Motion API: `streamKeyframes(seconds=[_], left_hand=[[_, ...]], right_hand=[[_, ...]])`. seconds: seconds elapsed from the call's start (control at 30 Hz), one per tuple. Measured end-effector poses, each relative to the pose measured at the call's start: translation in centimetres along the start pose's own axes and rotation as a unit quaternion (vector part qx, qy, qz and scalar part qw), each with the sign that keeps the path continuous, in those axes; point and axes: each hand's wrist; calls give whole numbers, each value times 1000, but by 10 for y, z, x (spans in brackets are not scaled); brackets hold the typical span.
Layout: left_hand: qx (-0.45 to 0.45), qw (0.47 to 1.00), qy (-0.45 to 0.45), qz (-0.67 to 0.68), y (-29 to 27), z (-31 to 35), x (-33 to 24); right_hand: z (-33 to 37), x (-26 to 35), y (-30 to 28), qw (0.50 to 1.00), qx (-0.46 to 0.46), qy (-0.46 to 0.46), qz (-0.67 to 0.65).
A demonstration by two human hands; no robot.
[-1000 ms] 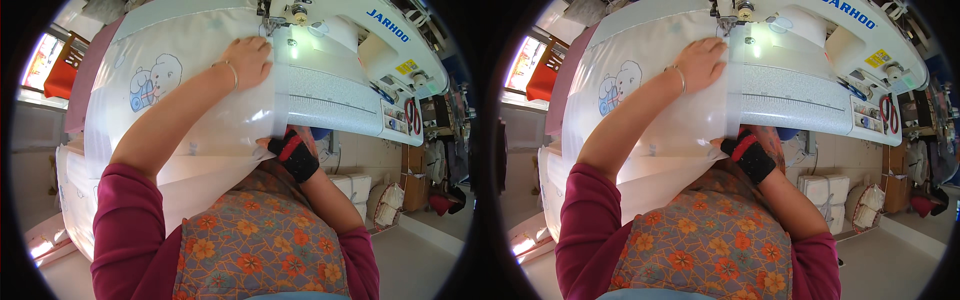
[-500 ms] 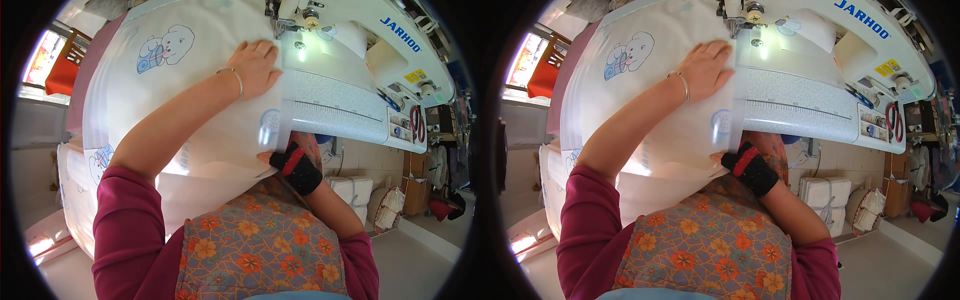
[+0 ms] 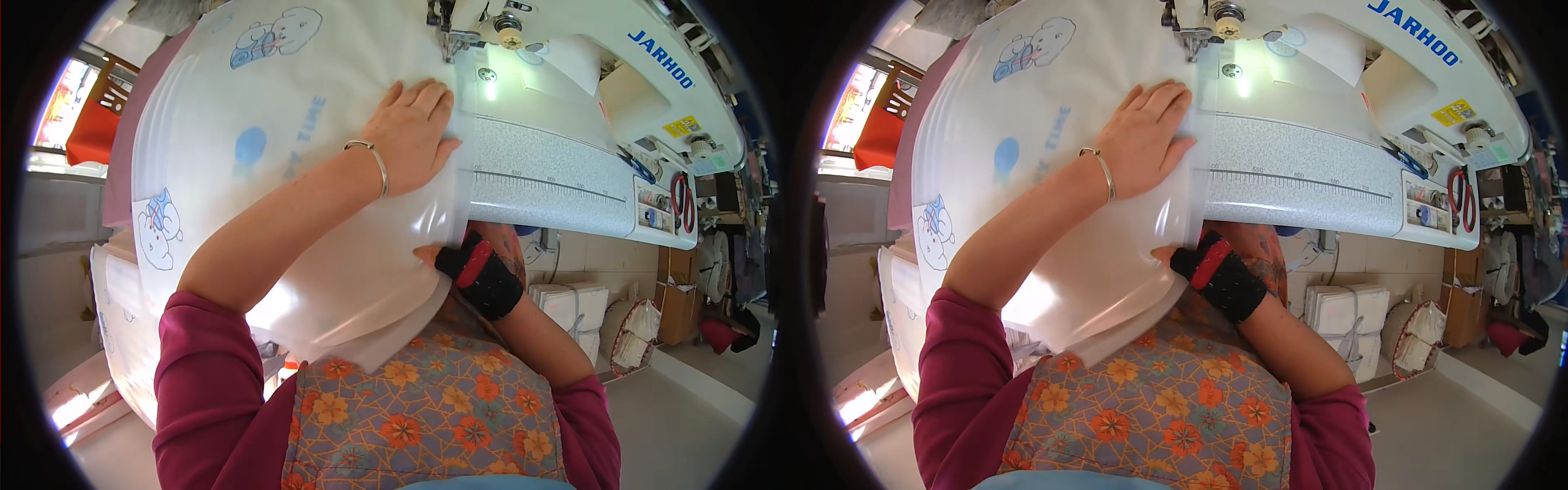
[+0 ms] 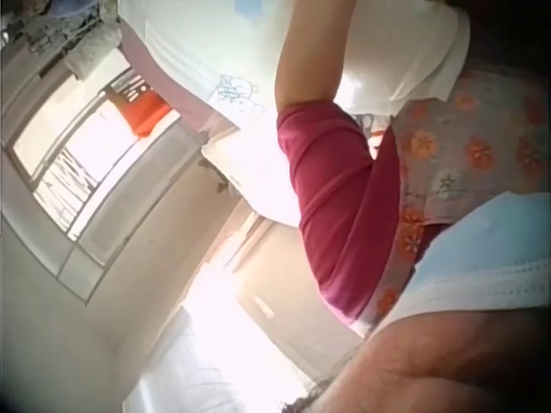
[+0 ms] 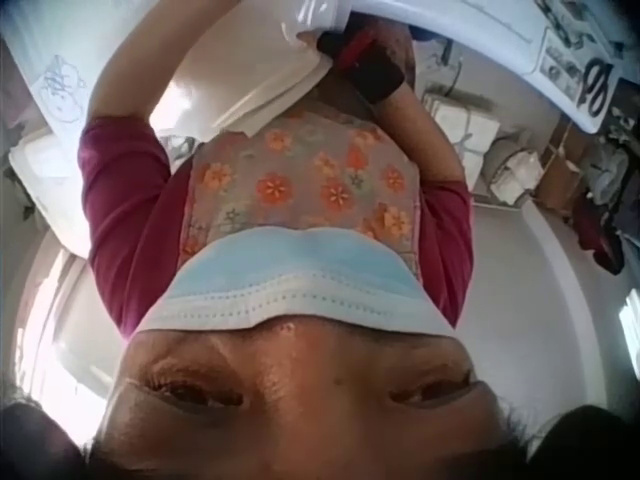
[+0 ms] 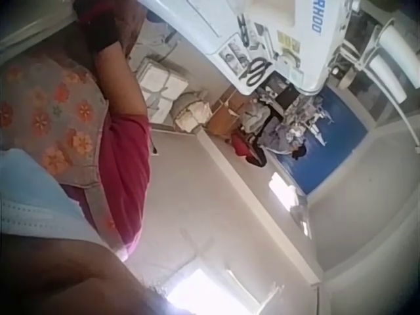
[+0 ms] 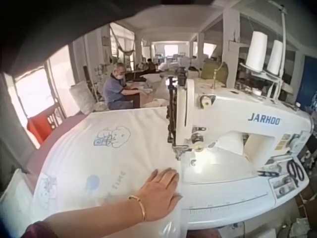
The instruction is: Sewing and folding plastic pillow covers using an industrial sewing machine.
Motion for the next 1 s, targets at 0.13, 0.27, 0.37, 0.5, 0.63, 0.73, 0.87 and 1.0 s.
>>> streamKeyframes(seconds=[0.13,0.27,0.37,0.5,0.63,0.73,0.87,1.0], left_hand=[[-26,999,-9,29,8,-8,10],[-40,996,29,68,6,-9,26],[-34,995,29,87,-10,-2,34],[-47,998,-23,-31,-14,15,5],[-71,997,-7,-39,-7,30,-28],[-88,996,-9,-27,-6,25,-24],[-76,997,-12,-21,-2,4,-4],[-65,998,-10,-4,7,-14,15]], right_hand=[[-2,-12,-9,988,-5,-24,154],[7,-37,-3,999,21,35,-1],[16,-54,6,999,15,52,8],[23,-53,-3,997,45,61,-11],[21,-34,-7,1000,6,16,4],[16,-22,-6,1000,-18,-10,17],[9,-11,-8,998,-26,-34,45],[4,-8,-6,998,-10,5,58]])
Point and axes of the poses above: each hand's wrist, its own z-axis away from the middle knuckle, its own y-axis out of the palm, x = y × z, and after that the axes turned 15 degrees about -x, right-handed
